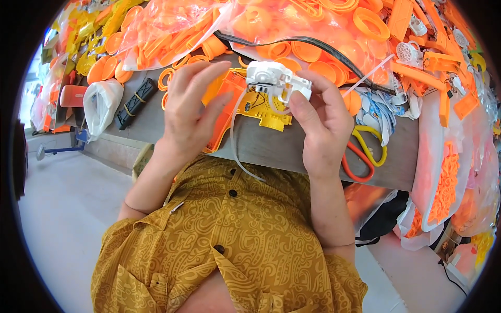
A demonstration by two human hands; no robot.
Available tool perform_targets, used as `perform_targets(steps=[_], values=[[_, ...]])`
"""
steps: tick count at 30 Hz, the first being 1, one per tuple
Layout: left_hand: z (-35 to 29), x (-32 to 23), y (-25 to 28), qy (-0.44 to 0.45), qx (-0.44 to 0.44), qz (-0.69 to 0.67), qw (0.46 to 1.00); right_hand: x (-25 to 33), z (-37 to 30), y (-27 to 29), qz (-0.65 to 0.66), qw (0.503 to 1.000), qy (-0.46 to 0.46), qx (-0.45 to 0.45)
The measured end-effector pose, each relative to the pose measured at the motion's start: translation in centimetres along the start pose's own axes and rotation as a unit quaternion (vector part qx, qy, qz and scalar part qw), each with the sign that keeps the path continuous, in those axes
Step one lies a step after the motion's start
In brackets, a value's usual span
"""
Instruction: Assembling a yellow plastic toy gun by attaching components, applying stickers, and using zip ties.
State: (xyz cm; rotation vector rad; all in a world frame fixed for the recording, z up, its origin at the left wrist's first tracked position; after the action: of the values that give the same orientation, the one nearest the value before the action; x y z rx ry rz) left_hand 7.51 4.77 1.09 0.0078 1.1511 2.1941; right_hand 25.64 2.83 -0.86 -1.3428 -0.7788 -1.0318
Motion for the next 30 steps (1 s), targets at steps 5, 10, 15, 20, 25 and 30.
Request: perform_targets(steps=[5, 10, 15, 20, 25, 30], values=[[0.9, -0.4, -0.5, 0.062, 0.03, -0.173, 0.982, 0.2, 1.1, -0.9, 0.029, 0.997, -0.065, 0.03], [1.2, -0.4, -0.5, 0.068, 0.038, -0.19, 0.979, 0.7, 1.7, -2.1, -0.13, 0.983, -0.076, 0.107], [1.7, 0.2, -0.6, -0.009, 0.034, -0.162, 0.986, 0.8, 1.8, -3.0, -0.122, 0.986, -0.028, 0.112], [2.0, -0.2, 0.0, 0.007, 0.051, -0.158, 0.986, 0.7, 1.9, -3.1, -0.169, 0.98, -0.017, 0.105], [2.1, 0.4, -0.3, 0.016, 0.105, -0.205, 0.973, 0.9, 1.7, -3.1, -0.187, 0.975, -0.004, 0.118], [1.9, -0.7, 0.1, -0.129, 0.018, -0.076, 0.989, 0.4, 2.2, -3.1, -0.158, 0.981, -0.016, 0.112]])
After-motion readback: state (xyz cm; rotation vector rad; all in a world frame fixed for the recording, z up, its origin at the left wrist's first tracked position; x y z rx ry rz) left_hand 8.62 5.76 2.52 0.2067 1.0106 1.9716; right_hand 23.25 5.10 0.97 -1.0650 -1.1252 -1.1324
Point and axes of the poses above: each hand's wrist, its own z-axis towards the middle knuckle, its own y-axis out of the back of the hand, x = y × z, the point moved 3 cm from there along z, towards the middle knuckle, and after that the axes turned 11 degrees about z, right-handed, at the moved point
